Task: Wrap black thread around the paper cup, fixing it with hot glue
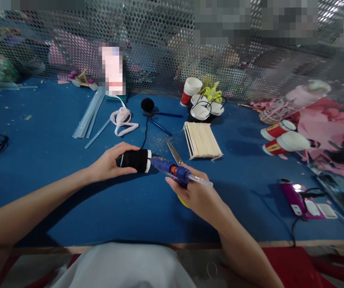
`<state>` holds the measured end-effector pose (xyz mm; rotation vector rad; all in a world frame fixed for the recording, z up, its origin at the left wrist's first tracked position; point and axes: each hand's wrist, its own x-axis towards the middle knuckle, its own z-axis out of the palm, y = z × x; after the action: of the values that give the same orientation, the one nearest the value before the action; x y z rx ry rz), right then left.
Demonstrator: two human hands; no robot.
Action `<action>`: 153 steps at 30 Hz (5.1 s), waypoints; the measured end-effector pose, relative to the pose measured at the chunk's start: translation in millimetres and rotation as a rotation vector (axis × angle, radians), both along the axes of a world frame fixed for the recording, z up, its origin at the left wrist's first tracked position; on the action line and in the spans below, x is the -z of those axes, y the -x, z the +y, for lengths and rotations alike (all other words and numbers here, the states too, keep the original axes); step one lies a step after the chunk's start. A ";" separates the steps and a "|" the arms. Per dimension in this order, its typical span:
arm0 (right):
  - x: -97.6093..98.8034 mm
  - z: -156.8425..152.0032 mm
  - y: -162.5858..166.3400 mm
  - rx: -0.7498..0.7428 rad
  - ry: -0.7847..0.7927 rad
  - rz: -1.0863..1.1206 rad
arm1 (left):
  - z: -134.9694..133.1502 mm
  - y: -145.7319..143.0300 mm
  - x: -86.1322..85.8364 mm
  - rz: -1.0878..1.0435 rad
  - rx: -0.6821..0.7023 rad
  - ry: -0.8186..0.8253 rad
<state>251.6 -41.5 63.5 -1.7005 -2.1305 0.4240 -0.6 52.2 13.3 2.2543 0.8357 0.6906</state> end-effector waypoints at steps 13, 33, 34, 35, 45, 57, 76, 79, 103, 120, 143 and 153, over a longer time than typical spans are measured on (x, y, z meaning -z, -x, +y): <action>2.5 5.7 -0.2 0.026 -0.008 0.023 | -4.4 2.6 -1.5 0.027 0.152 -0.111; 1.9 7.6 -4.3 0.016 0.094 0.041 | -2.9 3.9 -1.1 0.040 0.193 -0.135; 0.9 6.6 -5.0 0.017 0.102 0.038 | -2.8 4.0 -0.9 0.042 0.188 -0.129; 0.0 5.6 -5.6 0.020 0.110 0.035 | -2.7 4.2 -0.8 0.044 0.183 -0.124; 4.4 16.1 -3.4 0.028 0.051 0.057 | -2.0 4.2 -1.3 0.037 0.192 -0.128; -2.7 2.7 -4.0 0.004 0.065 0.052 | -1.3 2.2 0.2 -0.002 0.101 -0.049; -2.8 -4.3 -0.7 -0.058 0.069 -0.081 | 3.4 1.0 4.6 0.046 -0.086 0.090; -2.1 -4.2 -0.6 -0.067 0.074 -0.094 | 3.5 0.6 5.3 0.046 -0.104 0.098; -2.0 4.2 0.0 0.005 0.042 0.005 | -5.9 1.2 0.1 0.024 0.039 -0.031; -2.3 19.4 2.8 0.200 0.303 0.243 | -7.0 1.0 -0.1 0.025 0.077 -0.069; 28.9 88.4 -85.3 0.674 -0.089 -0.270 | -5.1 1.7 -6.3 -0.200 -0.074 0.312; -0.4 58.2 -26.5 0.174 -0.223 0.080 | -12.0 -2.7 -11.1 -0.125 0.014 0.062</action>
<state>278.2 16.7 63.9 -1.6925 -1.8774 0.1937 2.1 40.2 24.4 2.1362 0.7695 0.7802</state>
